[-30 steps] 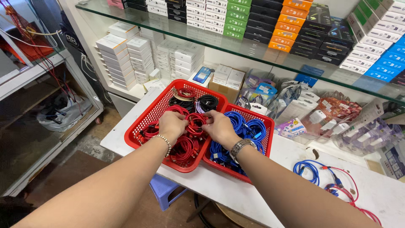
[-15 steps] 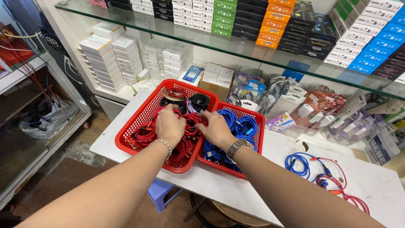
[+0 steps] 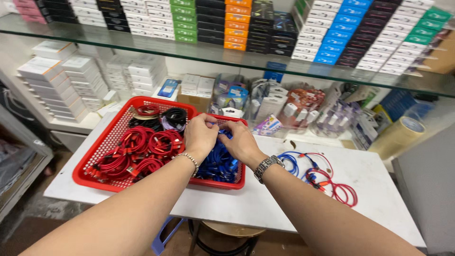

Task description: The person untangles and coils red and blue USB cables on a white table, then places them into red plastic baskets. The person handles each cable individually, straightens it, wraps it into a loop, and deposits it into the appropriate basket.

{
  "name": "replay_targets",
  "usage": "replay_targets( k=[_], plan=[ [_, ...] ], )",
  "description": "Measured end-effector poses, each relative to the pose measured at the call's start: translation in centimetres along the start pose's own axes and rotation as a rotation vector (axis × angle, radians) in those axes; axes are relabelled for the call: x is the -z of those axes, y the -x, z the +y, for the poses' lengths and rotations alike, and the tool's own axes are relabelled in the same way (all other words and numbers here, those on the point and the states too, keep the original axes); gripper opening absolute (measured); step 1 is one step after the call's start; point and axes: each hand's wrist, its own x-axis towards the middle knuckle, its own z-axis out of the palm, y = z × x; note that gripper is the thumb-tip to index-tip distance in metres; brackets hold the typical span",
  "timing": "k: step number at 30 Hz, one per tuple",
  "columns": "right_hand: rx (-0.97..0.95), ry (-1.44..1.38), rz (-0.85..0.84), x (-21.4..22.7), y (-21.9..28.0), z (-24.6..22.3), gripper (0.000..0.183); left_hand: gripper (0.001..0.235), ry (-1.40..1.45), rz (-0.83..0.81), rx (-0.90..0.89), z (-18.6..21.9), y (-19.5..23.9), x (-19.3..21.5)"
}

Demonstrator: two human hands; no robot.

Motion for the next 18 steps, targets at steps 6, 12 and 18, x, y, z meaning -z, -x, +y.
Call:
replay_targets(
  k=[6,12,18],
  plan=[
    [-0.082,0.049,0.090,4.9,3.5,4.7,0.036,0.017,0.053,-0.136,-0.104,4.0,1.7,-6.4],
    [-0.212,0.074,0.137,9.3,7.0,9.1,0.036,0.019,0.049,-0.260,-0.166,7.4,3.3,-12.4],
    [-0.336,0.127,0.179,12.0,9.7,13.9,0.036,0.018,0.043,-0.354,-0.166,9.4,5.1,-17.1]
  ],
)
